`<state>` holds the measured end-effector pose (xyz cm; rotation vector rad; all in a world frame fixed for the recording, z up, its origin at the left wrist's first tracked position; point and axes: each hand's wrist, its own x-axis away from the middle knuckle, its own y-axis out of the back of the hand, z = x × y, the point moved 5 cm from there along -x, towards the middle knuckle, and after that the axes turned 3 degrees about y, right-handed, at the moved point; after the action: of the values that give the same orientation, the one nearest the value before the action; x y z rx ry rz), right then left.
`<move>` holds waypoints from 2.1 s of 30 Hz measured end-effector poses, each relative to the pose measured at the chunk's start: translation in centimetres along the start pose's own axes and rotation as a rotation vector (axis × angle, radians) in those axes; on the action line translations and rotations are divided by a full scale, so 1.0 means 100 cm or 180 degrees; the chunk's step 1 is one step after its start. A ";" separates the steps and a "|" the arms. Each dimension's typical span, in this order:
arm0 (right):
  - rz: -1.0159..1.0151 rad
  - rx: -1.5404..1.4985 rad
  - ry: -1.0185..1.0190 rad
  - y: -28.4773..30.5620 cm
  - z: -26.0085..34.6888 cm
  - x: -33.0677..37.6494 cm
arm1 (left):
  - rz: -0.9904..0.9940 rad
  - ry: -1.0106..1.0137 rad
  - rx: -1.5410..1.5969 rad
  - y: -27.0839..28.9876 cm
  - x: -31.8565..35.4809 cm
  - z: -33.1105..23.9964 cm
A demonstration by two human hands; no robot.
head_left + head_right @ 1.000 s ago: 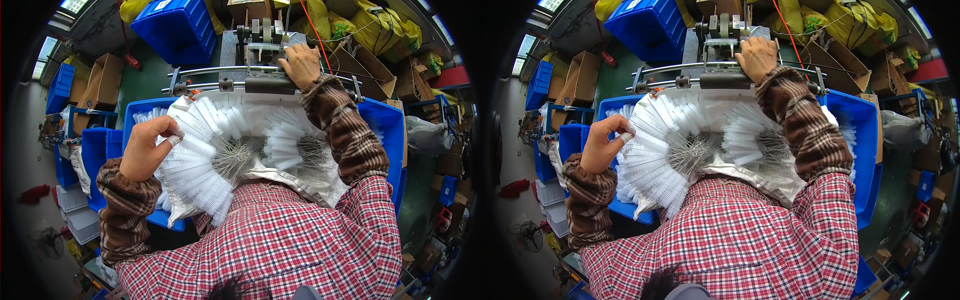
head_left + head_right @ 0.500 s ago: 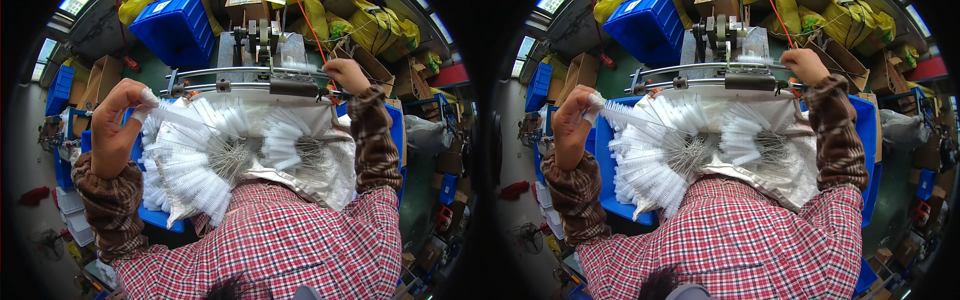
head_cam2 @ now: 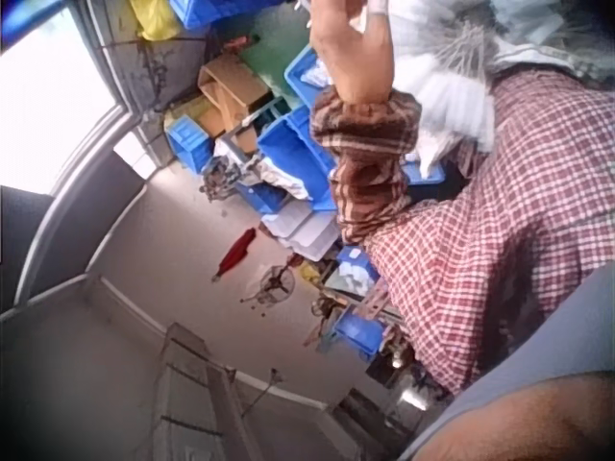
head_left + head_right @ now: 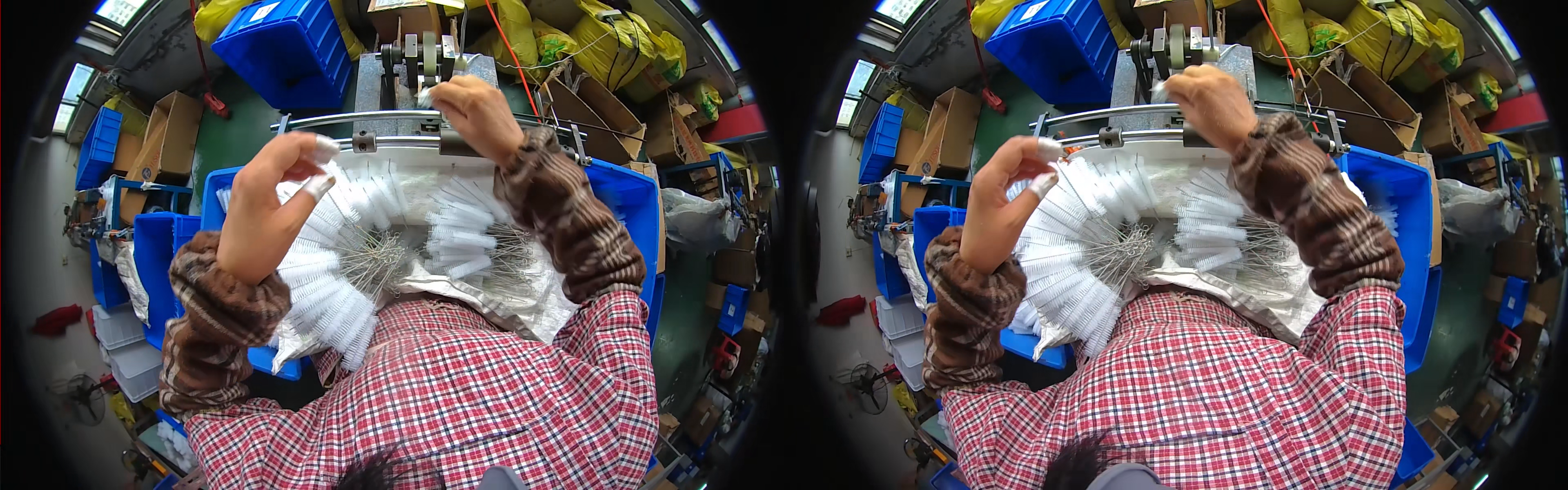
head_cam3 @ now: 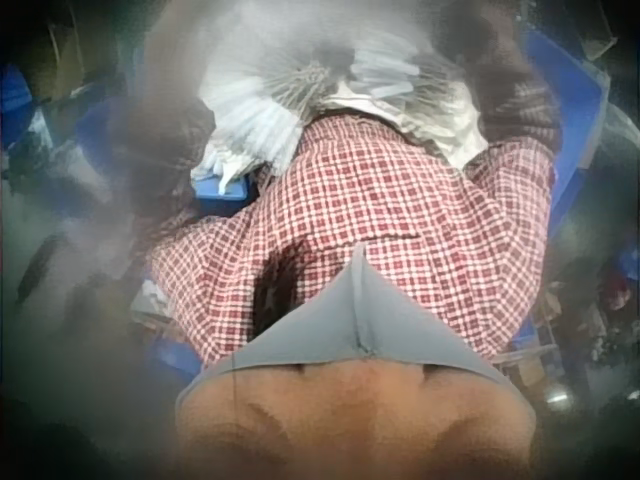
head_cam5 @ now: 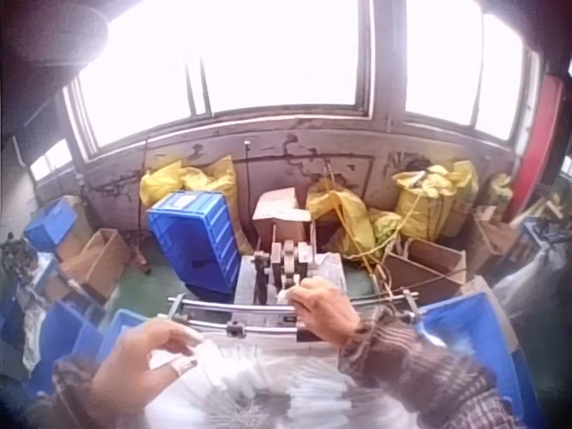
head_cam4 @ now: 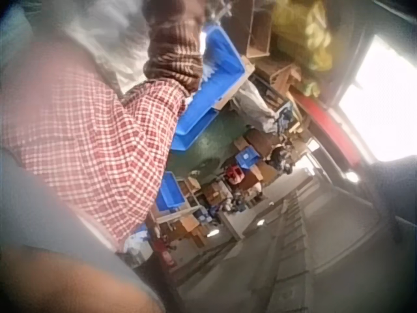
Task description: The person handles wire brushes in a storage bin, taking caps from a machine fixture and attaching them onto the ends of the brushes by hand.
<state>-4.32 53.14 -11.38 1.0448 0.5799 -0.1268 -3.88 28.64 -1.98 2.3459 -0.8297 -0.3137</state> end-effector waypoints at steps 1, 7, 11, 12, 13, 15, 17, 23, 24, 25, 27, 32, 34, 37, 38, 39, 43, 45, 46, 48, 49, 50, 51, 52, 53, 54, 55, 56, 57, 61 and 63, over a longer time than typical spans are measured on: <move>0.0012 0.0570 -0.0098 -0.013 -0.027 0.000 | 0.0087 0.0054 -0.0168 0.005 0.008 0.005; 0.0055 0.1353 -0.0036 -0.047 -0.088 -0.004 | 0.0332 0.0417 -0.0828 0.021 0.056 0.039; 0.0077 0.1336 0.0071 -0.051 -0.089 -0.006 | 0.0396 0.0599 -0.0966 0.029 0.073 0.048; 0.0060 0.1262 0.0086 -0.051 -0.090 -0.006 | 0.0393 0.0600 -0.0962 0.030 0.075 0.049; 0.0043 0.1189 0.0099 -0.050 -0.091 -0.006 | 0.0419 0.0665 -0.0926 0.030 0.077 0.051; 0.0101 0.1159 0.0111 -0.051 -0.095 -0.008 | 0.0445 0.0727 -0.0891 0.030 0.079 0.054; 0.0153 0.1132 0.0116 -0.050 -0.098 -0.006 | 0.0560 0.0782 -0.1157 0.030 0.081 0.057; -0.0133 0.1219 0.0172 -0.013 -0.092 0.020 | 0.0691 0.1299 -0.0985 0.030 0.087 0.065; -0.0134 0.1224 0.0175 -0.005 -0.083 0.028 | 0.0688 0.1295 -0.0983 0.031 0.088 0.062; -0.0006 0.1619 -0.0191 0.001 -0.080 0.037 | 0.0692 0.1159 -0.1054 0.030 0.086 0.060; 0.0101 0.2056 -0.0581 0.004 -0.087 0.049 | 0.0711 0.1007 -0.1124 0.029 0.085 0.057; 0.0036 0.1862 -0.0754 -0.010 -0.083 0.043 | 0.0735 0.0720 -0.1244 0.028 0.082 0.056; -0.0021 0.1707 -0.0692 -0.018 -0.075 0.037 | 0.0680 0.0697 -0.1194 0.026 0.080 0.054; -0.0107 0.1708 -0.0504 -0.036 -0.056 0.018 | 0.0569 0.0615 -0.1021 0.026 0.079 0.051; -0.0092 0.1742 -0.0457 -0.041 -0.050 0.011 | 0.0516 0.0537 -0.0896 0.026 0.077 0.049; -0.0060 0.1752 -0.0425 -0.045 -0.044 0.005 | 0.0514 0.0546 -0.0906 0.027 0.077 0.047; 0.0030 0.1653 -0.0441 -0.047 -0.046 0.005 | 0.0313 0.0417 -0.0659 0.040 0.073 0.029; 0.0001 0.1670 -0.0433 -0.037 -0.057 0.016 | 0.0181 0.0313 -0.0649 0.052 0.069 0.018; -0.0026 0.1669 -0.0421 -0.031 -0.062 0.021 | 0.0073 0.0281 -0.0610 0.059 0.070 0.014; 0.0053 0.1697 -0.0427 -0.019 -0.073 0.031 | -0.0040 0.0205 -0.0453 0.071 0.070 0.009; 0.0067 0.1614 -0.0475 -0.011 -0.082 0.036 | -0.0038 0.0191 -0.0441 0.072 0.067 0.009; 0.0081 0.1531 -0.0525 -0.004 -0.091 0.040 | 0.0014 0.0131 -0.0425 0.070 0.062 0.008; -0.0088 0.1361 -0.0578 0.003 -0.103 0.042 | 0.0066 0.0076 -0.0421 0.068 0.057 0.006; -0.0092 0.1363 -0.0581 0.005 -0.115 0.043 | 0.0068 0.0072 -0.0423 0.064 0.050 0.005; 0.0015 0.1398 -0.0573 0.005 -0.127 0.044 | 0.0228 0.0016 -0.0326 0.053 0.041 0.003; 0.0122 0.1424 -0.0564 0.003 -0.133 0.045 | 0.0388 -0.0032 -0.0236 0.042 0.033 0.002; 0.0279 0.1412 -0.0562 0.006 -0.128 0.043 | 0.0399 0.0010 -0.0087 0.035 0.027 0.005; 0.0272 0.1408 -0.0555 0.014 -0.123 0.043 | 0.0461 -0.0062 -0.0060 0.030 0.021 0.004; 0.0375 0.1233 -0.0609 0.027 -0.122 0.049 | 0.0475 -0.0080 0.0044 0.024 0.015 0.004; 0.1195 -0.0697 -0.1068 0.076 -0.087 0.072 | 0.0560 -0.0076 0.0371 0.004 -0.002 0.000; 0.1099 -0.1613 -0.1005 0.076 -0.039 0.065 | 0.0566 -0.0090 0.0407 -0.015 -0.016 -0.005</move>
<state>2.44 61.41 -10.15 0.5992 0.1235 0.1528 -4.23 30.82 -2.55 2.3680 -1.0929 -0.2251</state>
